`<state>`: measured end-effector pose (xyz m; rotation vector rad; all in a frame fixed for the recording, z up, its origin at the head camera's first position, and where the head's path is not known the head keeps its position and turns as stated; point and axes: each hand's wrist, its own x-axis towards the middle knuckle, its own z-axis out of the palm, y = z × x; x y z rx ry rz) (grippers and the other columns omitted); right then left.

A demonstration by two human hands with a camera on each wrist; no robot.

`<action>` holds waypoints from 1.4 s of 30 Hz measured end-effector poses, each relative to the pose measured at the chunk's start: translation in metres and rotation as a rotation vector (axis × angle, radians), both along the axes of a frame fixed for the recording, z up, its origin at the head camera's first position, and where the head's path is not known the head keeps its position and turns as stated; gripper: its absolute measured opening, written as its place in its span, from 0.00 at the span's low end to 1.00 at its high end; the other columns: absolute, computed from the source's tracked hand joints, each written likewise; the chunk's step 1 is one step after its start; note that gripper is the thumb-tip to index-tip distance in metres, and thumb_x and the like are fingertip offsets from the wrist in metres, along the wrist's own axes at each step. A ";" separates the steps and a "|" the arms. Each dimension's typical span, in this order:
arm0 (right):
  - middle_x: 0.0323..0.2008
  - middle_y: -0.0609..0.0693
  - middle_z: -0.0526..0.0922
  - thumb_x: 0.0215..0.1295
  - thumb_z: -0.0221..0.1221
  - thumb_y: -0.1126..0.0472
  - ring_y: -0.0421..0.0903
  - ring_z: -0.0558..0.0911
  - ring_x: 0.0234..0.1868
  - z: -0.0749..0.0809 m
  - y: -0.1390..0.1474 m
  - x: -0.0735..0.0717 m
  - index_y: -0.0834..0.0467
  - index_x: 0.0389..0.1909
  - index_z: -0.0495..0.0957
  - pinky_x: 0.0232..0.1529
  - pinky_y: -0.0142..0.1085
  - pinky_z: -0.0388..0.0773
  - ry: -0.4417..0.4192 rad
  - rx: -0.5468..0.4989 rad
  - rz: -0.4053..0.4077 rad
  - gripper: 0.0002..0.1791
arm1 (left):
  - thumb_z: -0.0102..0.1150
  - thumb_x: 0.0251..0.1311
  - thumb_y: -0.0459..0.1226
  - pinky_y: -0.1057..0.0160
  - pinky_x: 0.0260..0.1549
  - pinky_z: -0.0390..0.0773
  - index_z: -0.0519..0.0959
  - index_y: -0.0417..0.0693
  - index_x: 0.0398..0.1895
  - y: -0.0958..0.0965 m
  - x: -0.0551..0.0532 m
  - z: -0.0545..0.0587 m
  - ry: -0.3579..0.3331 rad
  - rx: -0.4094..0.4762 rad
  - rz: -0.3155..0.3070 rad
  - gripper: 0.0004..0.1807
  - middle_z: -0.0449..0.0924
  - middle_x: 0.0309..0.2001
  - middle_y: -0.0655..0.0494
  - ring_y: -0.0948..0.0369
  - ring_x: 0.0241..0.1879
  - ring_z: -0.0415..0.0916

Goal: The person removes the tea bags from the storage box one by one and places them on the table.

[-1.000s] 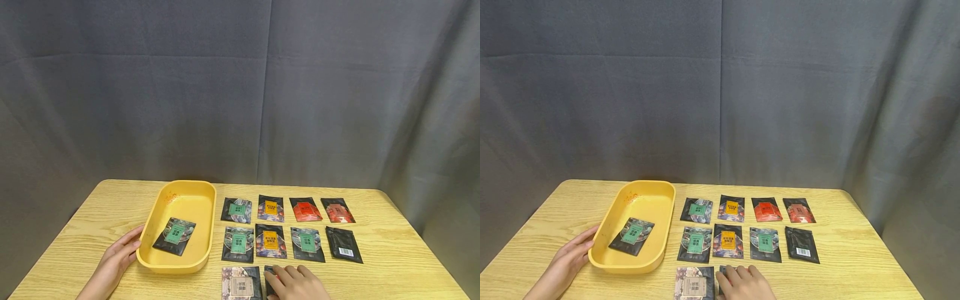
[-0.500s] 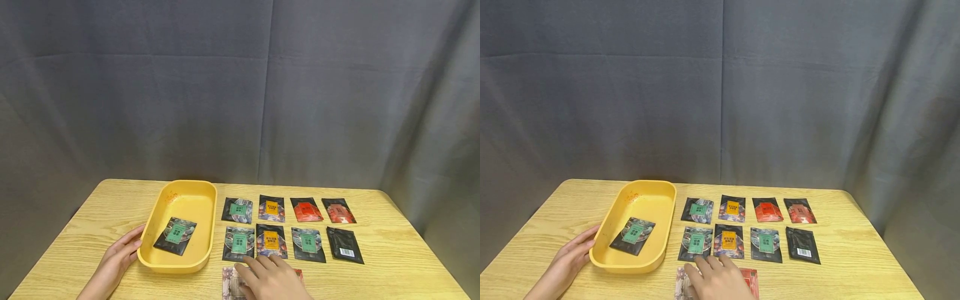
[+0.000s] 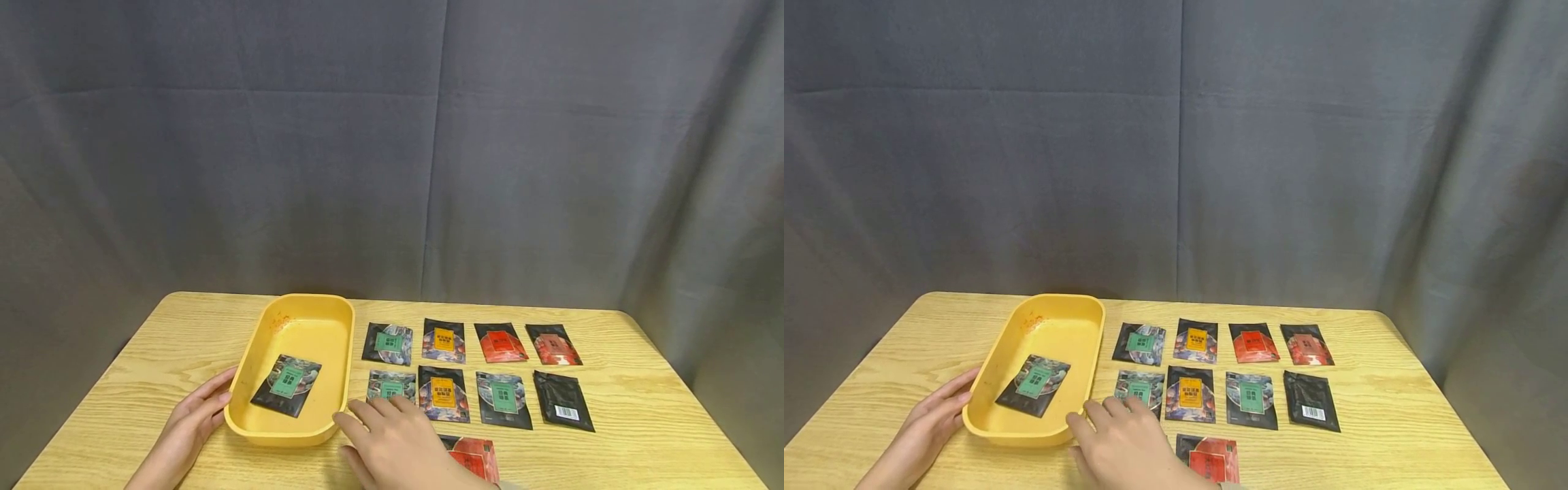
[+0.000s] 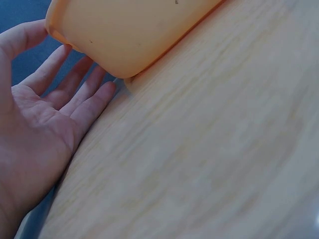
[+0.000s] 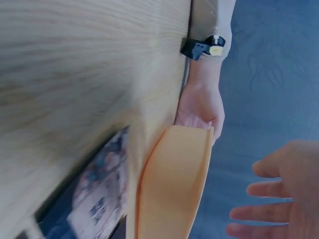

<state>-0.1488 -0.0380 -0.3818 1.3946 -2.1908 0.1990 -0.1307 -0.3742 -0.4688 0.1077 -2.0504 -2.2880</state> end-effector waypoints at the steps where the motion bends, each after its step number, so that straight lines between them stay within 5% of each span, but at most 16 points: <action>1: 0.43 0.44 0.85 0.62 0.66 0.48 0.41 0.83 0.41 0.001 -0.004 -0.001 0.50 0.49 0.82 0.40 0.34 0.81 -0.004 -0.007 0.007 0.17 | 0.47 0.76 0.36 0.71 0.49 0.77 0.67 0.44 0.69 0.000 0.000 0.000 -0.002 0.000 0.001 0.22 0.75 0.56 0.77 0.74 0.54 0.74; 10: 0.42 0.41 0.84 0.68 0.62 0.49 0.39 0.82 0.41 0.006 -0.039 -0.008 0.49 0.49 0.82 0.39 0.31 0.77 -0.016 0.002 0.033 0.13 | 0.45 0.76 0.33 0.71 0.49 0.77 0.76 0.63 0.58 -0.001 0.001 -0.002 0.061 0.014 -0.017 0.17 0.76 0.56 0.76 0.74 0.55 0.74; 19: 0.40 0.41 0.84 0.66 0.63 0.49 0.38 0.82 0.40 0.000 -0.070 -0.027 0.48 0.45 0.84 0.36 0.28 0.76 0.009 0.021 0.011 0.11 | 0.45 0.76 0.35 0.71 0.49 0.77 0.70 0.53 0.66 -0.003 0.001 -0.001 0.022 -0.006 -0.011 0.18 0.75 0.56 0.76 0.74 0.55 0.73; 26: 0.37 0.40 0.83 0.64 0.64 0.47 0.38 0.80 0.37 -0.004 -0.088 -0.042 0.47 0.42 0.84 0.35 0.28 0.75 0.015 0.109 -0.039 0.11 | 0.45 0.76 0.33 0.71 0.49 0.77 0.73 0.57 0.62 -0.003 0.001 0.000 0.070 0.009 -0.033 0.18 0.76 0.57 0.72 0.73 0.55 0.74; 36: 0.49 0.37 0.83 0.68 0.61 0.43 0.37 0.81 0.44 -0.010 -0.117 -0.057 0.42 0.55 0.82 0.43 0.30 0.76 -0.262 0.278 -0.117 0.17 | 0.44 0.76 0.32 0.70 0.48 0.78 0.76 0.65 0.57 -0.005 0.002 -0.002 0.090 0.019 -0.045 0.19 0.77 0.56 0.72 0.72 0.54 0.74; 42: 0.56 0.37 0.80 0.65 0.61 0.39 0.38 0.79 0.52 -0.017 -0.128 -0.062 0.41 0.59 0.79 0.52 0.34 0.74 -0.340 0.360 -0.217 0.23 | 0.43 0.76 0.32 0.70 0.49 0.78 0.76 0.64 0.58 -0.004 0.002 -0.005 0.089 0.017 -0.055 0.19 0.76 0.57 0.72 0.72 0.55 0.74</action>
